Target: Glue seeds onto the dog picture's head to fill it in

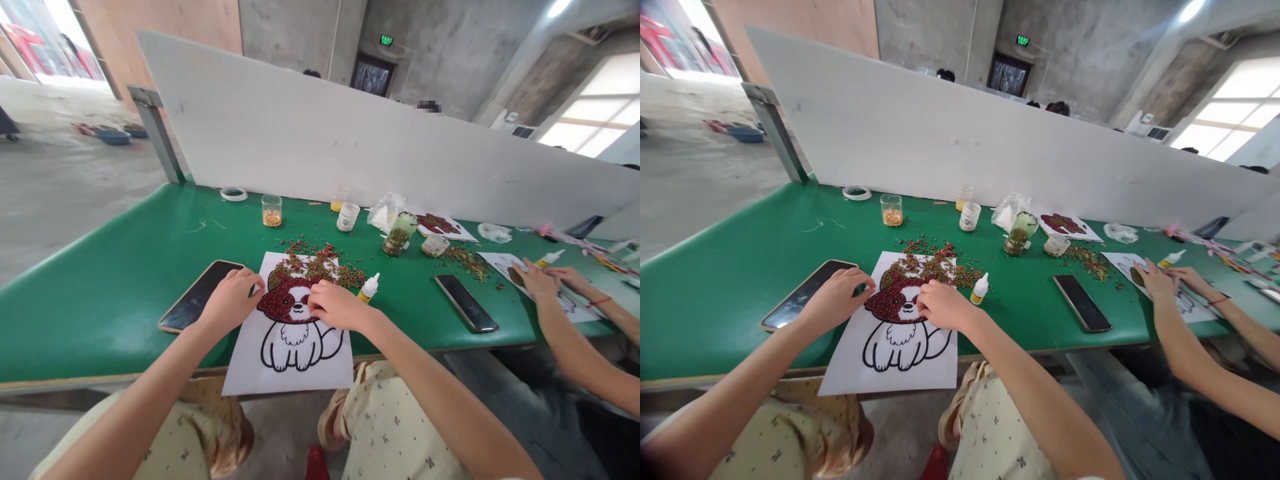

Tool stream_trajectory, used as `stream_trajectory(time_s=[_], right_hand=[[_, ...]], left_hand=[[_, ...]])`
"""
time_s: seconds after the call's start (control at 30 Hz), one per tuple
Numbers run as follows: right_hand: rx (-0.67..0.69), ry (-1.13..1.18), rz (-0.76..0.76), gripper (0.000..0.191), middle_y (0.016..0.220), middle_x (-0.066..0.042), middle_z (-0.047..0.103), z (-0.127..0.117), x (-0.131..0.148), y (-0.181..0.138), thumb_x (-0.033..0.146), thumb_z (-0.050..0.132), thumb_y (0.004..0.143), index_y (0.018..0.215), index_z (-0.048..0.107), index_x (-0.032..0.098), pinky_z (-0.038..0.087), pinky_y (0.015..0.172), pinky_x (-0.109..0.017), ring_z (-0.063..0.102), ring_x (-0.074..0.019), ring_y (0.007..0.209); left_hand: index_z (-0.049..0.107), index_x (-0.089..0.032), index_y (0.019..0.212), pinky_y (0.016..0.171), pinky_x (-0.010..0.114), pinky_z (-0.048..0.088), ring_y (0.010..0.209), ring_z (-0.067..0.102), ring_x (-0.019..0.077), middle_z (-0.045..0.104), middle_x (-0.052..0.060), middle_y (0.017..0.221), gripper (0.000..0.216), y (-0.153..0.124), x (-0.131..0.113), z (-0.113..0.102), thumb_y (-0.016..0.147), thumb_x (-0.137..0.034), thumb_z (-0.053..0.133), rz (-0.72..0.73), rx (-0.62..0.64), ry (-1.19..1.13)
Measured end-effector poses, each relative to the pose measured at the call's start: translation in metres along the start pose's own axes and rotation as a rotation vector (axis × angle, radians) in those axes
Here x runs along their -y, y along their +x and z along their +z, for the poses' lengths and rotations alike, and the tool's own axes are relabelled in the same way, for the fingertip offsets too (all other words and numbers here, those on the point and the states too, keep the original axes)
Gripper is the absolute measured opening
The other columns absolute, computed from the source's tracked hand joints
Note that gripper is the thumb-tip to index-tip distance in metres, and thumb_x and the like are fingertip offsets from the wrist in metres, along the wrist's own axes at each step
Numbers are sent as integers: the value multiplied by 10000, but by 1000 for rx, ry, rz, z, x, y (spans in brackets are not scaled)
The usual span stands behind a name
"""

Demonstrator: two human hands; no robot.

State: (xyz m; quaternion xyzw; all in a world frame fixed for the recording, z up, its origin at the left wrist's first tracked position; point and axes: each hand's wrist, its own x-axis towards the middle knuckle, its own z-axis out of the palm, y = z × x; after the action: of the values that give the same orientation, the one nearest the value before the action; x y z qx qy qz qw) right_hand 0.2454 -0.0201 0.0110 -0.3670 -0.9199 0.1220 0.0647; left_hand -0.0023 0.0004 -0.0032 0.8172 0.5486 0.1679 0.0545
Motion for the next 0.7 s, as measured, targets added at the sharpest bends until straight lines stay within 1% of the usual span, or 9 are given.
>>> stream_trajectory(time_s=[0.2, 0.3, 0.37, 0.4, 0.47, 0.57, 0.63, 0.7], right_hand=[[-1, -19, 7, 106, 860, -52, 563, 0, 3, 1, 117, 536, 824, 754, 607, 154, 369, 736, -283, 445, -166, 854], [2, -18, 1, 111, 859, -52, 560, -1, 5, 1, 124, 533, 829, 747, 599, 158, 370, 749, -284, 446, -165, 855], [-20, 2, -1, 119, 868, -50, 555, -4, 5, 0, 135, 514, 846, 755, 585, 165, 368, 758, -279, 449, -163, 867], [-52, 16, 12, 122, 875, -49, 554, -6, 6, -1, 143, 496, 859, 770, 574, 170, 367, 760, -276, 452, -162, 876], [-163, 44, 91, 127, 879, -43, 552, -12, 5, -3, 157, 440, 890, 822, 544, 182, 364, 739, -270, 462, -162, 869], [-351, 68, 253, 174, 856, -37, 556, -19, 2, -8, 135, 345, 904, 919, 505, 202, 359, 683, -265, 480, -165, 805], [-425, 68, 288, 252, 860, -42, 565, -20, 0, -9, 67, 315, 865, 955, 505, 206, 367, 688, -270, 493, -172, 807], [-469, 50, 272, 339, 901, -58, 582, -20, 0, -10, -4, 305, 800, 965, 521, 198, 380, 742, -286, 505, -183, 863]], left_hand=[[636, -188, 826, 878, 396, 405, 928, 528, 261, 611, 81, 918, 261, -1, -3, -3, 815, -281, 392, -13, 27, 16], [633, -188, 843, 879, 401, 406, 947, 524, 268, 615, 84, 933, 256, -2, -3, -3, 814, -286, 398, -18, 16, 6], [632, -190, 867, 880, 400, 407, 967, 521, 271, 617, 86, 945, 253, -3, -3, -3, 811, -292, 407, -29, 0, 1], [631, -191, 883, 880, 398, 408, 973, 521, 271, 618, 86, 952, 255, -3, -3, -3, 810, -297, 411, -34, -8, 0], [633, -190, 888, 882, 394, 408, 962, 528, 265, 621, 87, 939, 272, -2, -2, -3, 823, -321, 404, -33, -19, -5], [625, -182, 747, 887, 380, 404, 887, 548, 239, 619, 86, 837, 352, 2, 0, -4, 865, -352, 340, -8, -19, -23], [578, -184, 625, 878, 370, 405, 834, 553, 225, 604, 85, 772, 413, 7, 3, -4, 879, -359, 305, -6, -22, -17], [538, -187, 593, 860, 365, 411, 812, 550, 222, 596, 85, 776, 396, 10, 5, -3, 870, -366, 319, -23, -52, 3]])
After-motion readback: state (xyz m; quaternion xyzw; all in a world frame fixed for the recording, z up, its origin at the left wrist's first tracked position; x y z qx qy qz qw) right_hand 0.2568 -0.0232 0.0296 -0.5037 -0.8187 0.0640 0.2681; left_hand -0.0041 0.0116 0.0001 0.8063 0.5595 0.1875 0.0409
